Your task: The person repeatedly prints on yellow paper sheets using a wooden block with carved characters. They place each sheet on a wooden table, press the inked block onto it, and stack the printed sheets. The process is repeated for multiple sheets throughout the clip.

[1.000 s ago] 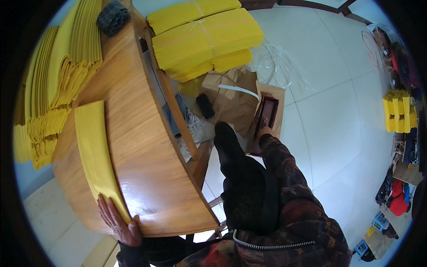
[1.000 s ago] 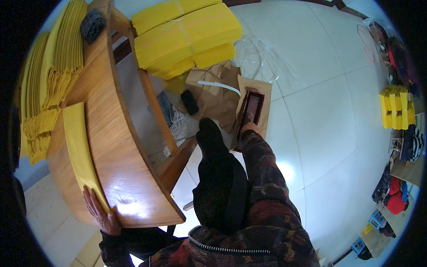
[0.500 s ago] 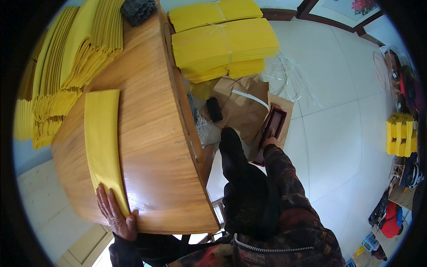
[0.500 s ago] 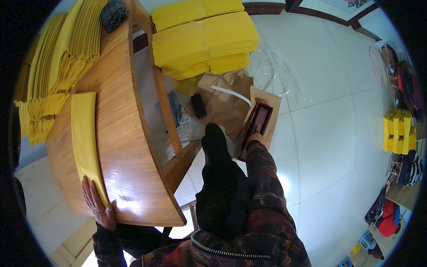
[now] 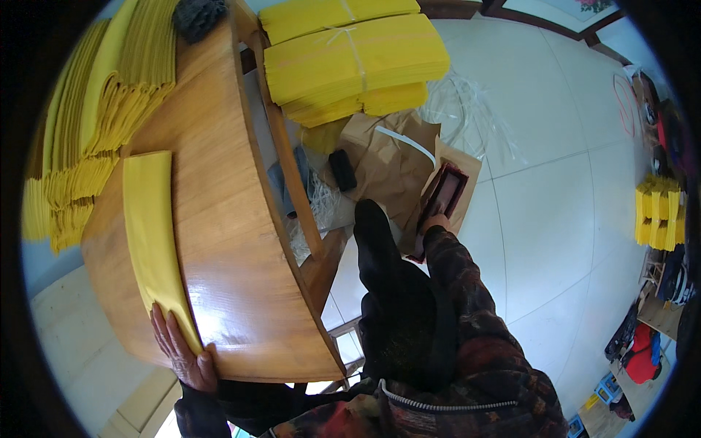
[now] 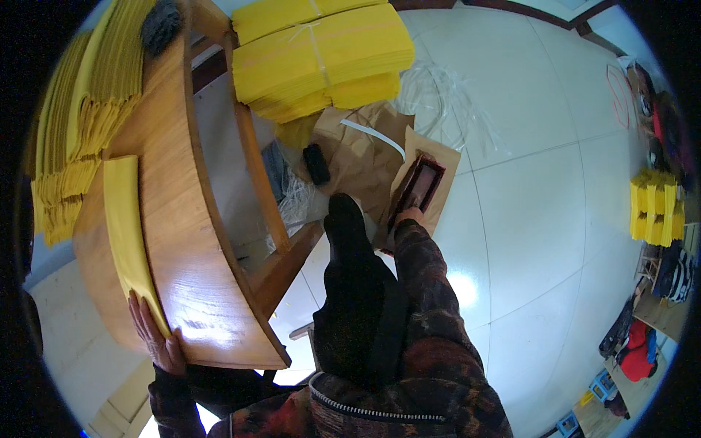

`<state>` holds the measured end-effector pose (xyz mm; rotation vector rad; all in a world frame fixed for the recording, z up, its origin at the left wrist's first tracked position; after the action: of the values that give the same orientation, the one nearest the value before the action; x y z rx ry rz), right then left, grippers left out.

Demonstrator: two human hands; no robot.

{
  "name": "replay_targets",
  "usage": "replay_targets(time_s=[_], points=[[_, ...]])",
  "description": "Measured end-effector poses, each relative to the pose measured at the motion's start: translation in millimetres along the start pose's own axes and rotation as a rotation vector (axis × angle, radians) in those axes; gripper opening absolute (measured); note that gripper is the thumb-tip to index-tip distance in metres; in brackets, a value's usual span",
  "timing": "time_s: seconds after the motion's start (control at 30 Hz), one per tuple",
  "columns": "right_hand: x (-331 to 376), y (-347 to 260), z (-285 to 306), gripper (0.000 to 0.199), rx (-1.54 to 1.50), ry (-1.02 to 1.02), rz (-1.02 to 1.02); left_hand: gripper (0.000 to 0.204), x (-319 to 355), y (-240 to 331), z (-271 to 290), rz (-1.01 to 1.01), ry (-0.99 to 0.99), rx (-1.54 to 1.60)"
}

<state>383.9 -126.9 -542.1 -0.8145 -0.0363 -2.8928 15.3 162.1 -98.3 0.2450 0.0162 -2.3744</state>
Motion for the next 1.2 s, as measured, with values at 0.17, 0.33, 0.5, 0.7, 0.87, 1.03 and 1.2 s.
replay_targets(time_s=[0.17,0.33,0.5,0.7,0.87,1.03,1.2], points=[[3.1,18.1,4.6,0.050,-0.283,0.018,-0.224,0.071,0.6,-2.1,0.8,-0.017,0.002,-0.051],[42.0,67.4,29.2,0.036,-0.802,-0.127,-0.385,0.068,0.5,-0.4,3.4,-0.051,0.033,-0.033],[101.8,99.7,122.6,0.030,-1.555,-0.271,-0.187,0.065,5.0,-4.5,-0.5,-0.061,0.099,-0.053],[176.1,77.6,255.9,0.037,-2.130,-0.276,0.398,0.067,9.0,-13.2,-10.2,-0.005,0.129,-0.088],[230.0,30.9,331.1,0.041,-2.281,-0.434,0.797,0.070,8.0,-16.7,-16.4,0.082,0.113,-0.102],[285.7,0.0,355.2,0.041,-2.266,-0.507,0.907,0.069,6.0,-15.6,-16.0,0.119,0.073,-0.067],[324.7,-14.1,363.2,0.036,-2.134,-0.647,1.045,0.067,7.4,-13.5,-12.9,0.118,0.060,-0.056]])
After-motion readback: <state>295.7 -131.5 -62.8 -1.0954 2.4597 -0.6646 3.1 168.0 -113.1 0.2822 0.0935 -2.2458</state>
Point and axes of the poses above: each hand's wrist, its own x-axis away from the middle knuckle, its own z-axis out of the back of the hand, y = z × x, the point moved 4 cm from there along -x, towards the middle knuckle, and after that the axes turned 15 degrees about y, right-handed, at the moved point
